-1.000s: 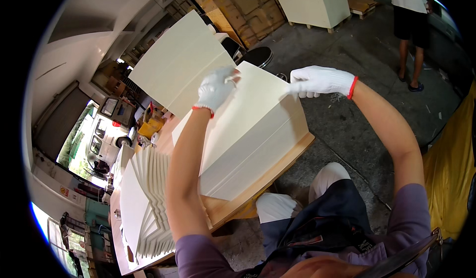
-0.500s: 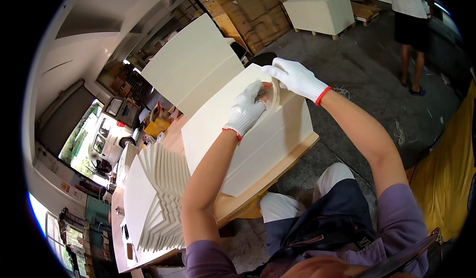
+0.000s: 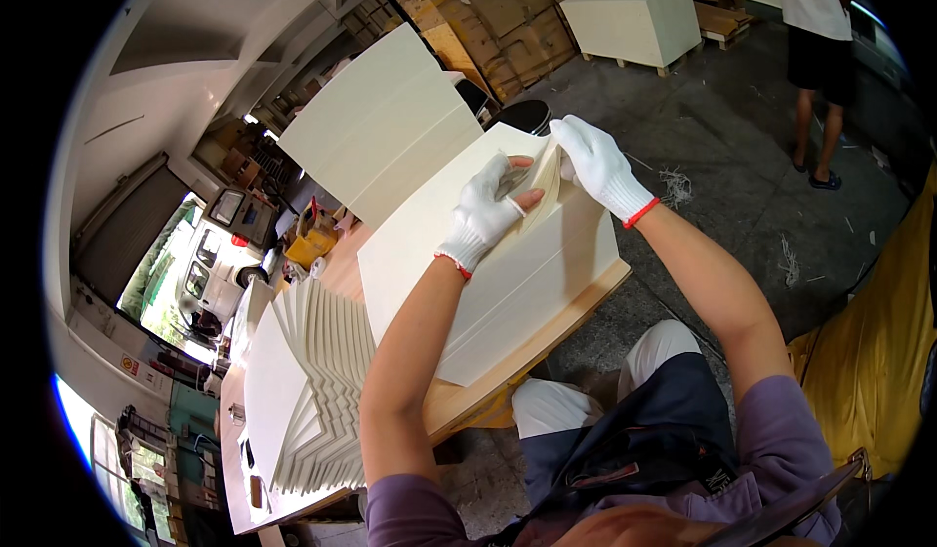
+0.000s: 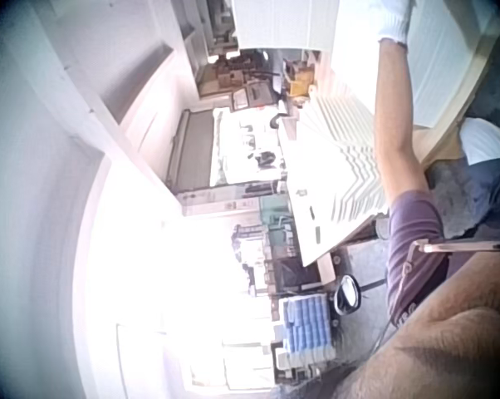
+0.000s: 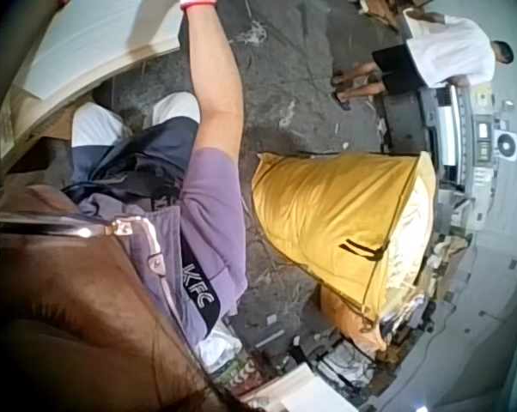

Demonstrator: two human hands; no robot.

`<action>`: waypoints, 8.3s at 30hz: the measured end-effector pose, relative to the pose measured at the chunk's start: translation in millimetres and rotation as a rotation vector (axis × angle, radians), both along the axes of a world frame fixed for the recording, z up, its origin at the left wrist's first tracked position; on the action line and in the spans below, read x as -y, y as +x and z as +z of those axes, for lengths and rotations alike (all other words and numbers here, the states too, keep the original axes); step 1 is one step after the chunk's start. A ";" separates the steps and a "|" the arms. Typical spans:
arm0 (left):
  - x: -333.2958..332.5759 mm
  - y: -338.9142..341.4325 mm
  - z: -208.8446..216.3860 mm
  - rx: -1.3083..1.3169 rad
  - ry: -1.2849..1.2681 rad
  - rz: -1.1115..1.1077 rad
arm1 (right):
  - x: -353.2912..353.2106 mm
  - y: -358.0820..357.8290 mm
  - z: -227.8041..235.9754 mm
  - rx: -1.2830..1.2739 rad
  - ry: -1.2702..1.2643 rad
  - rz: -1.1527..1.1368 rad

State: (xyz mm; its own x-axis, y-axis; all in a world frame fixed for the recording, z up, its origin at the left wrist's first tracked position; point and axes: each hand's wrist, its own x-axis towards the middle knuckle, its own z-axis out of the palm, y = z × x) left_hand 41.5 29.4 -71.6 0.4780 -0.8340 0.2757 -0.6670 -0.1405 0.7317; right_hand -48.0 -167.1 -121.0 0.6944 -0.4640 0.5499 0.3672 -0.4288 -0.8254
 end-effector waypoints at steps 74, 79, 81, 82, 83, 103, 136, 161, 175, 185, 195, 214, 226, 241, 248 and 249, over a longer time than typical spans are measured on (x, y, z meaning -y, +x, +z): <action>4.5 -22.4 5.1 0.282 0.154 0.217 | -3.7 -0.3 -1.6 -0.009 0.052 -0.040; 4.6 -26.0 11.5 0.206 0.183 0.207 | -2.7 -1.4 -1.8 -0.005 0.074 -0.036; 4.6 -22.6 8.1 0.239 0.150 0.199 | -4.3 -1.7 -1.0 -0.001 0.097 -0.014; 5.0 -21.9 7.1 0.255 0.133 0.194 | -4.6 -2.5 -0.5 0.002 0.108 -0.004; 4.9 -27.2 8.3 0.328 0.148 0.177 | -2.3 -5.0 1.2 -0.029 0.027 -0.061; 25.4 -15.5 5.1 0.561 0.292 0.271 | 31.3 -35.0 19.9 -0.138 -0.811 -0.142; 13.9 -18.4 0.9 0.192 0.132 0.113 | 6.3 -12.9 -14.9 -0.086 -0.094 -0.140; 13.7 -32.8 8.9 0.259 0.137 0.151 | -0.9 -27.5 -1.2 -0.181 0.022 -0.065; 16.8 -28.1 9.3 0.321 0.264 0.145 | 7.1 -18.0 -15.9 -0.098 0.030 -0.087; 8.5 -37.8 5.5 0.545 0.213 0.192 | 25.6 -48.9 5.2 -0.572 -0.513 -0.187; 32.3 -12.1 2.1 0.626 0.313 0.288 | 27.7 -40.8 14.4 -0.231 -0.922 -0.249; 14.9 -27.6 4.3 0.173 0.179 0.132 | 7.9 -16.3 -20.3 -0.113 -0.072 -0.124; 17.2 -32.0 5.0 0.219 0.251 0.184 | 10.3 -10.4 -27.1 -0.088 -0.089 -0.134; 13.8 -22.0 -0.3 0.316 0.166 0.173 | 5.8 -16.3 -17.4 -0.190 -0.060 -0.102; 17.5 -30.5 3.7 0.351 0.254 0.189 | 8.9 -13.1 -24.9 -0.154 -0.065 -0.123; 18.2 -32.5 5.6 0.352 0.262 0.190 | 9.8 -12.8 -25.8 -0.151 -0.064 -0.125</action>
State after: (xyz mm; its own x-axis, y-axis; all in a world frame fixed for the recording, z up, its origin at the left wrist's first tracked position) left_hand 9.0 11.2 -66.0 0.5441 -0.8040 0.2399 -0.8126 -0.4337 0.3894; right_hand -60.8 -176.8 -146.8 0.7106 -0.5192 0.4748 0.1819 -0.5164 -0.8368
